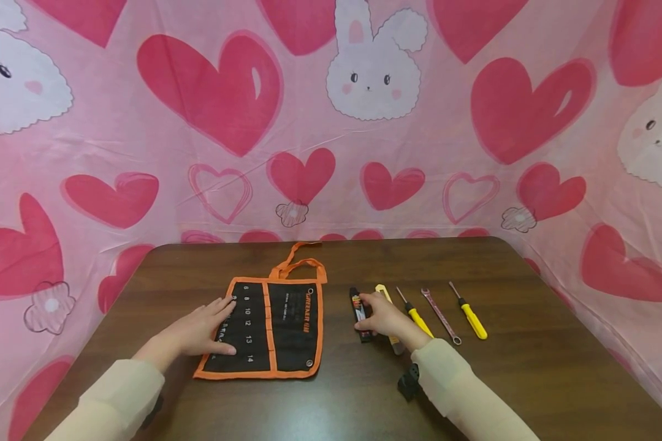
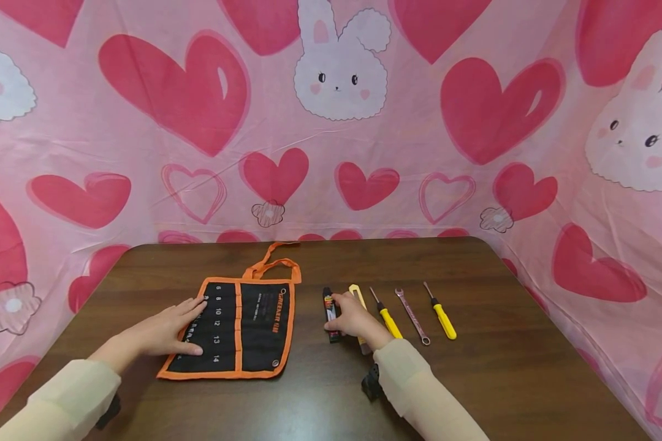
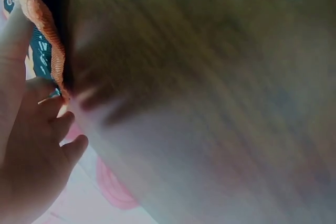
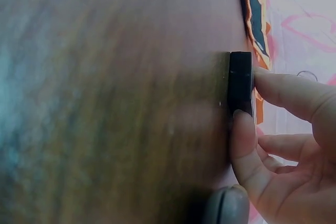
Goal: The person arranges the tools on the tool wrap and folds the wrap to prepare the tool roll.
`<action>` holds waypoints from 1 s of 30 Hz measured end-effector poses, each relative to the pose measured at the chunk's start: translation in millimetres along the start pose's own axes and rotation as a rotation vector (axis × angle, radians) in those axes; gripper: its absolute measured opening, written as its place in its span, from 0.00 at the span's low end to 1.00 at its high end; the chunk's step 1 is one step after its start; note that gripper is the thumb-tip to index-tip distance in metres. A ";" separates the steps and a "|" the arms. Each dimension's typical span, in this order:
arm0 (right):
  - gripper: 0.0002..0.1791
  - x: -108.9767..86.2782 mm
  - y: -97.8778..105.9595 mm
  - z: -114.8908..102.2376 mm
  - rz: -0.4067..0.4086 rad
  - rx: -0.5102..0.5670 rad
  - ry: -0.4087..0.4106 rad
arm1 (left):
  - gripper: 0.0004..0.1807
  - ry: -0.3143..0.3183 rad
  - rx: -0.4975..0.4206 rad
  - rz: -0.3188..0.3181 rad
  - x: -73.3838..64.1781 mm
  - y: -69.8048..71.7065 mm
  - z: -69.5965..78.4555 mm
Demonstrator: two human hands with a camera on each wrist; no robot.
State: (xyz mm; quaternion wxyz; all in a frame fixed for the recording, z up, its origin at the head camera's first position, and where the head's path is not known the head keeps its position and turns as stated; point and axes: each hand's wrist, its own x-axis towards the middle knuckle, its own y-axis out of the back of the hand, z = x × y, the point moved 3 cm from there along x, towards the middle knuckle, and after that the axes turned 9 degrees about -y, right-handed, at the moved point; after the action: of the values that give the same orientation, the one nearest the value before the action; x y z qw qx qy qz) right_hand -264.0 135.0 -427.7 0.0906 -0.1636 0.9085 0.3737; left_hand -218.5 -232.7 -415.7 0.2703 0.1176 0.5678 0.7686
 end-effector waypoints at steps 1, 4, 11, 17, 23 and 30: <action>0.38 -0.1 0.1 0.0 0.000 -0.003 0.002 | 0.58 0.004 -0.004 0.000 0.0 -0.9 -0.3; 0.38 -0.7 0.1 -0.1 -0.001 -0.007 -0.002 | 0.59 0.018 -0.011 -0.001 -0.1 -3.1 -0.8; 0.38 -1.3 0.3 -1.1 0.005 -0.015 -0.007 | 0.60 0.037 -0.020 0.001 -1.2 -5.6 2.9; 0.40 -2.0 -0.6 -2.8 0.016 -0.019 0.006 | 0.60 0.051 -0.030 0.001 -3.6 -6.0 6.5; 0.43 -2.4 -0.6 -3.9 0.010 -0.038 -0.011 | 0.60 0.052 -0.023 -0.001 -3.4 -6.5 7.2; 0.44 -2.0 -1.5 -7.0 0.018 -0.078 -0.049 | 0.60 0.044 -0.025 0.004 -2.5 -6.9 6.2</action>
State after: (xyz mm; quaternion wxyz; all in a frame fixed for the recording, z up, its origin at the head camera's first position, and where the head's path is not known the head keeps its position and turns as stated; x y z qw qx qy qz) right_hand -261.9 129.5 -423.1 0.1031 -0.1497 0.8922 0.4134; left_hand -211.4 -227.6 -419.8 0.2574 0.0983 0.5637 0.7786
